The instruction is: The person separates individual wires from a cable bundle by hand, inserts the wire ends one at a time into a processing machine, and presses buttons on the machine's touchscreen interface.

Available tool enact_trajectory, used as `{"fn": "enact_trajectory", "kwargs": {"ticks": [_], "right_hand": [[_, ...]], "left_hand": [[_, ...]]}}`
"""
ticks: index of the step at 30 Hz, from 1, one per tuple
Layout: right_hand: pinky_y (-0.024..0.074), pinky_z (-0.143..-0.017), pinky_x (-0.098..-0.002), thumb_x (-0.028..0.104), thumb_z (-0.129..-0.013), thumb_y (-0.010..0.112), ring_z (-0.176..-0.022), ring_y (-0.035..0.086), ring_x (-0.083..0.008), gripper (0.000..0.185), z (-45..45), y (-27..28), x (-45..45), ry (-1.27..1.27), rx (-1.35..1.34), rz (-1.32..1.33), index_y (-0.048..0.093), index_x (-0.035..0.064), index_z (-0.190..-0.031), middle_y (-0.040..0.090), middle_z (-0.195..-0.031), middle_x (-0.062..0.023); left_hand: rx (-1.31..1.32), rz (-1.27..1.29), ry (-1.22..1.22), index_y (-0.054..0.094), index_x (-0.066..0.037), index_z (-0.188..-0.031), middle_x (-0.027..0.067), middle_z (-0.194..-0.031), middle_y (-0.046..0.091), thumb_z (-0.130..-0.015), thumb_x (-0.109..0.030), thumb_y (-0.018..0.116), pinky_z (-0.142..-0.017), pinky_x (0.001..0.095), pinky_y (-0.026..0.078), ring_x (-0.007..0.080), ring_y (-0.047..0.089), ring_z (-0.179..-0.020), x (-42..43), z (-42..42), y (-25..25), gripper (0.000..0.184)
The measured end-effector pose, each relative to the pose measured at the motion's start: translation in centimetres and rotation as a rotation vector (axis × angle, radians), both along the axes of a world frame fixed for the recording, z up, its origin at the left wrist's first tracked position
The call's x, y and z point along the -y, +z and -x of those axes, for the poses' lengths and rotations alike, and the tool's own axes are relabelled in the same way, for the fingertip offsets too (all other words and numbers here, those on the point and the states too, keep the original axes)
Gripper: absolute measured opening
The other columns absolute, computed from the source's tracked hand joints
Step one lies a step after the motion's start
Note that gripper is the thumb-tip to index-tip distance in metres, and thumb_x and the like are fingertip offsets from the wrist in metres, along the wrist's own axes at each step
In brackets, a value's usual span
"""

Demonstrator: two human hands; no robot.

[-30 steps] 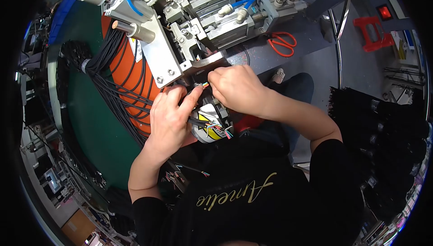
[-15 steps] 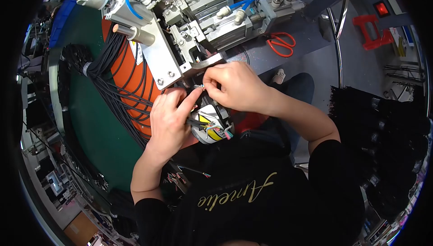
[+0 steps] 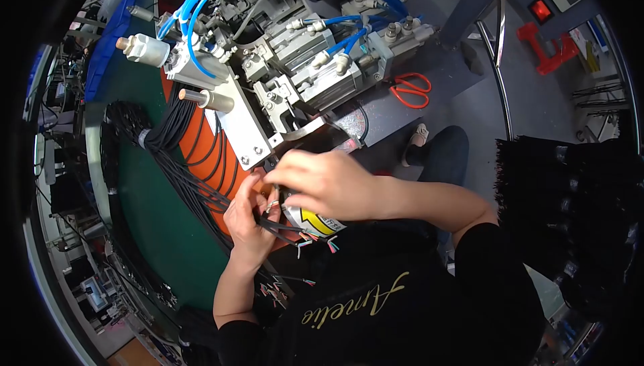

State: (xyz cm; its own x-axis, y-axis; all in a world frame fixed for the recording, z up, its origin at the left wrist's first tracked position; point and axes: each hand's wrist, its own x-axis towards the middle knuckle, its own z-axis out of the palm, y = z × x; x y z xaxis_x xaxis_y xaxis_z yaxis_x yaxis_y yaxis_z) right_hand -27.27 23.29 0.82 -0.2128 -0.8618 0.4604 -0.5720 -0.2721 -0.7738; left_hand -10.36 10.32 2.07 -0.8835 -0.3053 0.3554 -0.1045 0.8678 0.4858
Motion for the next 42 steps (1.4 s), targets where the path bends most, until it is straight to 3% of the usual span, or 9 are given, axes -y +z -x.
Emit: {"fn": "enact_trajectory", "kwargs": {"ticks": [2,8,11,18,27,31,35,40,42], "right_hand": [[0.0534,-0.063,-0.0323,0.012,-0.081,0.073,-0.078,0.066,-0.0244,0.029,-0.8,0.2,0.9,0.140,0.012,0.025,0.064,0.0046,-0.108,0.062,-0.098,-0.0088],[0.0511,-0.062,-0.0268,-0.003,-0.082,0.068,-0.073,0.065,-0.0166,0.016,0.1,-1.1,0.4,-0.017,0.242,0.095,0.067,-0.0045,-0.098,0.065,-0.093,-0.0127],[0.0475,-0.060,-0.0193,-0.004,-0.090,0.061,-0.068,0.060,-0.0072,0.016,0.1,-0.7,-0.7,0.161,0.888,-0.153,0.066,-0.0055,-0.105,0.063,-0.098,-0.0090],[0.0337,-0.046,-0.0168,0.007,-0.098,0.053,-0.052,0.050,-0.0041,0.015,0.8,-0.3,-0.7,0.200,1.326,-0.309,0.061,-0.0036,-0.106,0.057,-0.072,-0.0021],[0.0316,-0.051,-0.0161,0.010,-0.093,0.061,-0.057,0.044,-0.0004,0.016,0.2,-0.5,-0.7,0.195,1.475,-0.252,0.056,0.0005,-0.105,0.063,-0.079,-0.0014],[0.0476,-0.066,-0.0196,0.005,-0.093,0.060,-0.074,0.061,-0.0065,0.018,-0.1,0.1,-0.9,0.078,1.189,-0.236,0.056,-0.0016,-0.110,0.062,-0.088,-0.0039],[0.0500,-0.084,-0.0265,0.001,-0.092,0.059,-0.092,0.063,-0.0117,0.032,-0.4,0.2,-1.4,0.209,1.287,-0.199,0.055,-0.0042,-0.123,0.058,-0.097,-0.0052],[0.0499,-0.080,-0.0346,-0.005,-0.080,0.062,-0.091,0.060,-0.0291,0.046,-3.0,-1.1,-0.7,-0.270,-0.059,0.197,0.057,-0.0029,-0.126,0.055,-0.107,-0.0164],[0.0507,-0.080,-0.0352,-0.003,-0.082,0.063,-0.091,0.061,-0.0299,0.043,-2.7,-1.7,-0.3,-0.275,-0.179,0.228,0.058,-0.0021,-0.125,0.056,-0.108,-0.0165]], "left_hand": [[-0.047,-0.022,-0.073,0.045,0.005,-0.127,0.0084,-0.073,0.058,-0.072,-0.002,0.077,-0.062,0.0346,0.048,0.0246,0.060,-0.062,-0.1,0.9,0.2,0.064],[0.016,-0.230,-0.042,0.064,0.001,-0.092,0.0133,-0.074,0.064,-0.079,0.000,0.073,-0.054,0.0329,0.048,0.0261,0.064,-0.060,0.0,0.5,1.8,0.016],[-0.060,-0.213,-0.079,0.065,0.000,-0.092,0.0118,-0.068,0.062,-0.079,-0.002,0.075,-0.051,0.0317,0.046,0.0247,0.062,-0.055,-0.4,1.0,1.9,0.016],[-0.110,-0.283,-0.159,0.066,0.000,-0.092,0.0090,-0.068,0.058,-0.079,-0.004,0.074,-0.050,0.0333,0.042,0.0240,0.058,-0.055,-0.6,2.9,1.2,0.016],[-0.173,0.034,-0.209,0.066,0.000,-0.103,0.0058,-0.076,0.060,-0.074,-0.005,0.072,-0.050,0.0330,0.039,0.0207,0.058,-0.059,-1.0,2.7,0.6,0.029],[-0.103,-0.067,-0.198,0.064,-0.001,-0.097,0.0073,-0.075,0.060,-0.075,-0.006,0.072,-0.049,0.0340,0.041,0.0228,0.058,-0.057,-1.2,2.8,0.5,0.024],[-0.138,-0.229,-0.161,0.060,-0.002,-0.088,0.0079,-0.068,0.059,-0.076,-0.005,0.072,-0.050,0.0340,0.044,0.0246,0.059,-0.054,-1.0,3.1,1.0,0.018],[-0.113,-0.297,-0.160,0.058,0.001,-0.086,0.0071,-0.066,0.058,-0.078,0.001,0.066,-0.052,0.0290,0.045,0.0216,0.057,-0.054,-1.0,2.5,1.0,0.011],[-0.119,-0.235,-0.147,0.059,0.001,-0.086,0.0066,-0.066,0.058,-0.078,-0.001,0.067,-0.052,0.0296,0.045,0.0215,0.057,-0.054,-1.1,2.4,0.5,0.011]]}}
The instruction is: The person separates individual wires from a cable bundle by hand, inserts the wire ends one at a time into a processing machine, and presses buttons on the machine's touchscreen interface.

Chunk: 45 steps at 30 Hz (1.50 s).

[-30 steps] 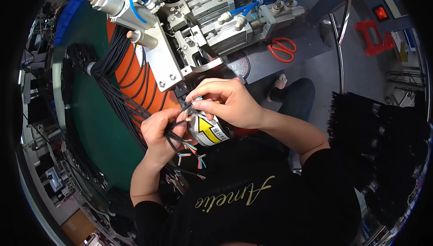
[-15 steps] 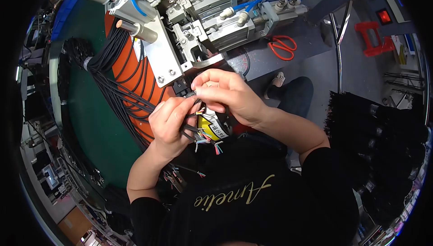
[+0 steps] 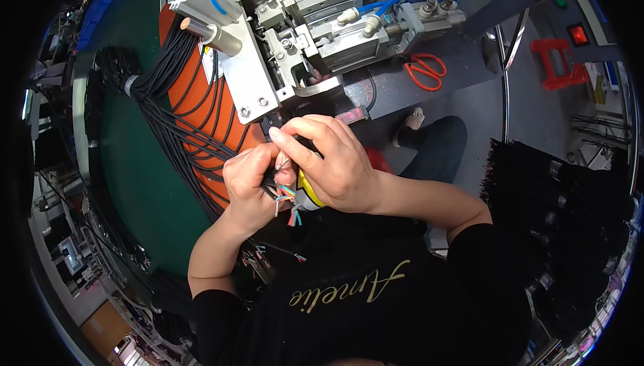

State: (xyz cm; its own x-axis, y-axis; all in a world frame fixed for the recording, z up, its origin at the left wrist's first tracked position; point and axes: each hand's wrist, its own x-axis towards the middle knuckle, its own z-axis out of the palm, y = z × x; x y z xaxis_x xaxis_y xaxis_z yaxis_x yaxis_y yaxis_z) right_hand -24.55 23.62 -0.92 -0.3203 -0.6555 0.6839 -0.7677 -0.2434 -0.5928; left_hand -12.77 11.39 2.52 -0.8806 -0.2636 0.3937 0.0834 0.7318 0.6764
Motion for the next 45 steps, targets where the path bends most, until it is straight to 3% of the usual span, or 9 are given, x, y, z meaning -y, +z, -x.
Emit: {"fn": "enact_trajectory", "kwargs": {"ticks": [3,6,13,25,28,32,35,38,45], "right_hand": [[0.0506,-0.082,-0.0338,0.001,-0.087,0.064,-0.093,0.063,-0.0225,0.034,1.0,1.1,-1.0,0.200,0.520,-0.137,0.060,-0.0031,-0.120,0.060,-0.107,-0.0152],[0.0515,-0.081,-0.0277,0.006,-0.094,0.061,-0.087,0.063,-0.0132,0.022,2.4,1.0,-0.7,0.537,1.415,-0.195,0.064,-0.0061,-0.112,0.067,-0.096,-0.0099],[0.0516,-0.070,-0.0220,0.006,-0.093,0.062,-0.082,0.066,-0.0109,0.022,3.9,-0.2,-0.7,0.650,1.450,-0.311,0.066,-0.0044,-0.112,0.070,-0.097,-0.0105],[0.0514,-0.058,-0.0228,0.004,-0.090,0.066,-0.072,0.068,-0.0130,0.015,3.4,0.5,-0.4,0.395,1.294,-0.384,0.069,-0.0023,-0.103,0.070,-0.088,-0.0092],[0.0545,-0.062,-0.0290,-0.001,-0.081,0.070,-0.076,0.069,-0.0208,0.022,1.6,0.1,-0.1,0.000,0.174,0.038,0.067,-0.0022,-0.103,0.069,-0.092,-0.0123],[0.0544,-0.074,-0.0336,-0.001,-0.081,0.068,-0.089,0.068,-0.0273,0.033,0.3,-0.7,0.1,0.010,-0.038,0.113,0.062,-0.0046,-0.112,0.066,-0.107,-0.0177],[0.0533,-0.078,-0.0344,-0.002,-0.085,0.064,-0.094,0.067,-0.0250,0.028,1.1,0.3,-1.0,0.131,0.313,-0.043,0.062,-0.0046,-0.113,0.065,-0.109,-0.0191],[0.0539,-0.079,-0.0265,0.002,-0.093,0.061,-0.086,0.066,-0.0122,0.020,2.3,0.2,-0.8,0.488,1.256,-0.195,0.064,-0.0058,-0.111,0.069,-0.098,-0.0115],[0.0549,-0.072,-0.0237,0.003,-0.094,0.061,-0.078,0.066,-0.0109,0.016,3.6,-0.1,-0.6,0.567,1.310,-0.295,0.065,-0.0061,-0.107,0.069,-0.091,-0.0091]], "left_hand": [[0.019,0.065,0.005,0.060,0.000,-0.086,0.0058,-0.067,0.060,-0.079,-0.010,0.073,-0.055,0.0314,0.047,0.0218,0.060,-0.056,0.0,-0.1,0.4,0.018],[-0.007,0.063,0.008,0.060,-0.001,-0.086,0.0071,-0.068,0.060,-0.077,-0.012,0.074,-0.055,0.0325,0.047,0.0236,0.062,-0.058,0.0,0.2,0.2,0.021],[0.020,-0.010,-0.001,0.057,-0.002,-0.085,0.0105,-0.065,0.059,-0.075,-0.006,0.072,-0.052,0.0357,0.047,0.0281,0.062,-0.056,-0.1,0.3,0.3,0.018],[0.078,0.010,-0.032,0.055,-0.003,-0.079,0.0086,-0.062,0.058,-0.075,-0.004,0.070,-0.050,0.0348,0.046,0.0268,0.061,-0.053,-0.1,0.5,0.5,0.015],[0.034,0.012,0.006,0.056,-0.003,-0.075,0.0069,-0.058,0.054,-0.080,-0.008,0.068,-0.049,0.0303,0.044,0.0211,0.056,-0.049,-0.1,0.5,0.6,0.015],[0.044,-0.049,0.039,0.055,-0.003,-0.072,0.0056,-0.058,0.054,-0.075,-0.002,0.066,-0.050,0.0291,0.044,0.0196,0.055,-0.049,-0.1,0.1,0.8,0.012],[0.049,-0.044,0.038,0.055,-0.003,-0.072,0.0057,-0.059,0.055,-0.074,-0.001,0.065,-0.050,0.0292,0.045,0.0196,0.055,-0.049,-0.3,0.2,0.7,0.011],[0.044,-0.034,0.029,0.055,-0.003,-0.073,0.0066,-0.060,0.057,-0.073,-0.001,0.068,-0.050,0.0309,0.046,0.0217,0.058,-0.051,-0.2,0.5,0.6,0.013],[0.074,0.003,0.003,0.055,-0.004,-0.074,0.0073,-0.061,0.058,-0.074,-0.007,0.072,-0.050,0.0325,0.046,0.0240,0.060,-0.051,-0.2,0.5,0.6,0.017]]}}
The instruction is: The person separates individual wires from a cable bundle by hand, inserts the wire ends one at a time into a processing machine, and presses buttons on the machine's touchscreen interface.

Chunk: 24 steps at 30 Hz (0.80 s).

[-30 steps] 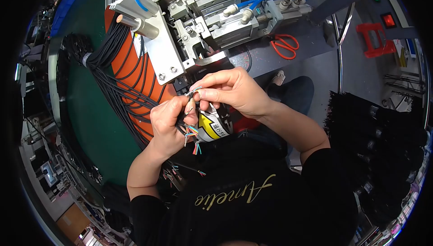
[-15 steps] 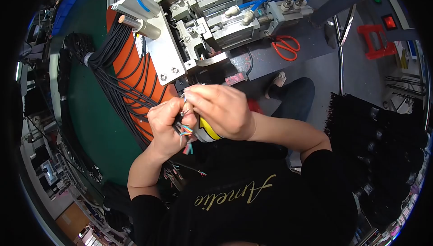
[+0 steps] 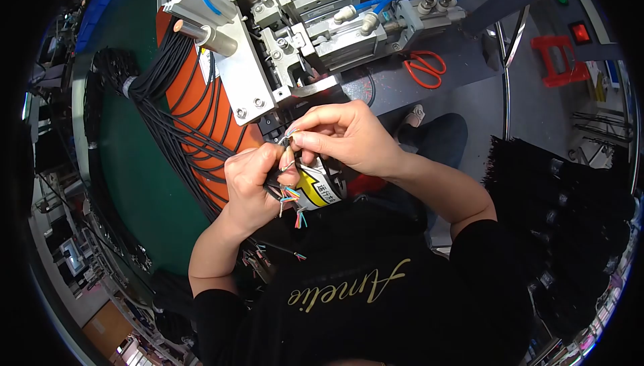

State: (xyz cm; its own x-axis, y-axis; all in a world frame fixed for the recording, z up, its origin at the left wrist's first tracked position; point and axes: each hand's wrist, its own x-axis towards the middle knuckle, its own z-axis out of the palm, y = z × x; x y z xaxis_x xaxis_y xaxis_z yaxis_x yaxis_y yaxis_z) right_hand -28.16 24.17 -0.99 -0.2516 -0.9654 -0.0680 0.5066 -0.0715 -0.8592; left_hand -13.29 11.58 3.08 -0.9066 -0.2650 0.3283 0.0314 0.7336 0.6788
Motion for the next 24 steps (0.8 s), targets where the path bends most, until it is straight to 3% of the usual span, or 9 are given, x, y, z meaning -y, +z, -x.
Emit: {"fn": "enact_trajectory", "kwargs": {"ticks": [3,6,12,15,18,21,24], "right_hand": [[0.0503,-0.063,-0.0199,0.004,-0.092,0.064,-0.071,0.062,-0.0063,0.013,0.2,0.6,0.0,-0.005,-0.079,-0.061,0.068,-0.0048,-0.101,0.067,-0.086,-0.0053],[0.0429,-0.057,-0.0192,0.001,-0.089,0.064,-0.065,0.056,-0.0044,0.010,0.5,1.0,-0.1,-0.097,-0.619,-0.026,0.068,-0.0051,-0.095,0.065,-0.087,-0.0060],[0.0379,-0.053,-0.0199,0.003,-0.086,0.066,-0.062,0.050,-0.0023,0.006,1.5,0.9,0.1,0.021,-0.574,-0.099,0.067,-0.0030,-0.088,0.062,-0.079,-0.0019],[0.0403,-0.051,-0.0233,0.003,-0.082,0.067,-0.056,0.052,-0.0075,0.004,1.7,1.9,0.4,-0.022,-0.792,-0.057,0.065,-0.0007,-0.081,0.061,-0.075,-0.0021],[0.0435,-0.051,-0.0296,0.006,-0.078,0.068,-0.055,0.055,-0.0179,0.007,1.5,1.3,0.5,-0.190,-1.368,0.125,0.062,0.0029,-0.077,0.057,-0.072,-0.0038],[0.0461,-0.054,-0.0352,0.009,-0.076,0.068,-0.059,0.057,-0.0252,0.008,1.0,1.7,0.4,-0.214,-1.528,0.104,0.061,0.0055,-0.076,0.053,-0.071,-0.0057],[0.0487,-0.055,-0.0365,0.012,-0.076,0.067,-0.062,0.059,-0.0252,0.010,1.1,1.2,0.5,-0.202,-1.550,0.067,0.059,0.0062,-0.073,0.053,-0.071,-0.0066]], "left_hand": [[0.017,0.013,-0.022,0.055,-0.004,-0.074,0.0067,-0.060,0.057,-0.077,-0.012,0.073,-0.048,0.0325,0.043,0.0238,0.057,-0.049,0.1,-0.1,-0.5,0.020],[0.049,0.094,-0.043,0.054,-0.005,-0.074,0.0063,-0.058,0.055,-0.077,-0.015,0.074,-0.047,0.0336,0.041,0.0244,0.055,-0.048,0.0,-0.2,-0.3,0.022],[0.077,0.274,-0.081,0.055,-0.005,-0.076,0.0056,-0.058,0.053,-0.075,-0.015,0.073,-0.047,0.0351,0.038,0.0243,0.054,-0.048,-0.2,-0.1,0.2,0.020],[0.080,0.345,-0.058,0.058,-0.004,-0.081,0.0051,-0.061,0.054,-0.072,-0.013,0.073,-0.050,0.0351,0.038,0.0236,0.055,-0.051,-0.4,-0.3,0.0,0.019],[0.126,0.409,-0.001,0.062,-0.003,-0.091,0.0056,-0.068,0.056,-0.070,-0.009,0.072,-0.054,0.0348,0.041,0.0231,0.057,-0.057,-0.5,-0.5,0.1,0.024],[0.132,0.436,0.024,0.064,0.001,-0.103,0.0066,-0.078,0.056,-0.070,-0.007,0.068,-0.059,0.0345,0.044,0.0213,0.059,-0.066,-0.1,-0.4,-0.2,0.034],[0.140,0.396,0.007,0.063,0.004,-0.112,0.0087,-0.087,0.055,-0.067,-0.004,0.066,-0.064,0.0352,0.047,0.0224,0.059,-0.074,0.3,-0.6,-0.3,0.045]]}}
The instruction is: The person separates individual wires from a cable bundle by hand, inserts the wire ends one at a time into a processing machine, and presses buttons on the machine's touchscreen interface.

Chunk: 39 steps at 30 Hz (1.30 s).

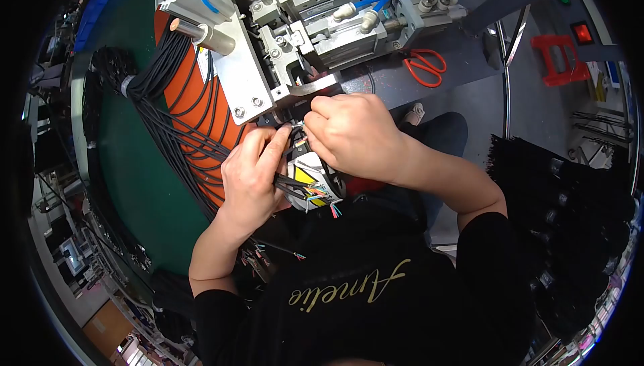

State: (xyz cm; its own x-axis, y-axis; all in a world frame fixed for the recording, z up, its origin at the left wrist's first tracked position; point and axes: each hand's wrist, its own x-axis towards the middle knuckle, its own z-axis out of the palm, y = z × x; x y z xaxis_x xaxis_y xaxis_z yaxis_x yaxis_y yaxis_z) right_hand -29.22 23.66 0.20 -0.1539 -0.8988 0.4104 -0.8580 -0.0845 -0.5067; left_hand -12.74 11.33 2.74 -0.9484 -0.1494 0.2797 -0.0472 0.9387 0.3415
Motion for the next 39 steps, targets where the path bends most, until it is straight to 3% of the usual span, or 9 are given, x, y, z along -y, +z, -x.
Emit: {"fn": "enact_trajectory", "kwargs": {"ticks": [7,16,23,30,34,39], "right_hand": [[0.0502,-0.056,-0.0365,0.008,-0.078,0.068,-0.066,0.063,-0.0271,0.008,0.5,-0.2,-0.1,0.024,0.141,-0.069,0.065,0.0020,-0.081,0.062,-0.078,-0.0074],[0.0497,-0.054,-0.0359,0.005,-0.079,0.068,-0.063,0.063,-0.0274,0.005,-0.1,-0.8,0.0,-0.038,0.189,0.008,0.067,0.0017,-0.082,0.062,-0.076,-0.0081],[0.0483,-0.051,-0.0370,0.010,-0.077,0.066,-0.061,0.062,-0.0266,0.007,-0.6,0.3,0.1,-0.068,0.001,-0.063,0.062,0.0052,-0.073,0.057,-0.070,-0.0068],[0.0451,-0.049,-0.0393,0.008,-0.074,0.068,-0.057,0.059,-0.0296,0.010,0.2,0.6,0.7,-0.013,0.004,-0.109,0.060,0.0050,-0.070,0.057,-0.067,-0.0075],[0.0459,-0.050,-0.0386,0.009,-0.075,0.068,-0.059,0.061,-0.0297,0.008,0.3,0.9,0.7,0.002,0.016,-0.160,0.061,0.0042,-0.072,0.059,-0.069,-0.0083],[0.0508,-0.056,-0.0436,0.013,-0.073,0.066,-0.063,0.064,-0.0325,0.009,-0.6,-0.6,0.2,-0.099,0.180,-0.043,0.065,0.0043,-0.073,0.063,-0.068,-0.0113]], "left_hand": [[0.084,-0.063,-0.034,0.062,0.005,-0.115,0.0108,-0.091,0.055,-0.061,0.001,0.067,-0.067,0.0365,0.049,0.0251,0.058,-0.077,0.3,-0.1,0.4,0.055],[0.026,-0.156,-0.021,0.060,0.004,-0.117,0.0104,-0.086,0.051,-0.057,0.001,0.068,-0.062,0.0372,0.048,0.0262,0.057,-0.072,0.5,0.1,0.2,0.060],[0.111,-0.005,-0.142,0.060,0.003,-0.121,0.0083,-0.085,0.049,-0.059,-0.005,0.068,-0.064,0.0358,0.049,0.0243,0.056,-0.073,0.6,0.2,1.3,0.063],[0.153,0.093,-0.166,0.062,0.005,-0.115,0.0080,-0.087,0.051,-0.072,-0.005,0.061,-0.065,0.0333,0.049,0.0215,0.056,-0.074,0.5,1.1,1.7,0.044],[0.143,0.104,-0.164,0.063,0.005,-0.112,0.0075,-0.086,0.051,-0.074,-0.005,0.060,-0.064,0.0326,0.049,0.0202,0.055,-0.072,0.4,1.0,1.7,0.040],[0.122,0.117,-0.155,0.063,0.005,-0.110,0.0072,-0.085,0.051,-0.074,-0.005,0.061,-0.063,0.0320,0.049,0.0196,0.055,-0.072,0.3,0.9,1.5,0.038]]}}
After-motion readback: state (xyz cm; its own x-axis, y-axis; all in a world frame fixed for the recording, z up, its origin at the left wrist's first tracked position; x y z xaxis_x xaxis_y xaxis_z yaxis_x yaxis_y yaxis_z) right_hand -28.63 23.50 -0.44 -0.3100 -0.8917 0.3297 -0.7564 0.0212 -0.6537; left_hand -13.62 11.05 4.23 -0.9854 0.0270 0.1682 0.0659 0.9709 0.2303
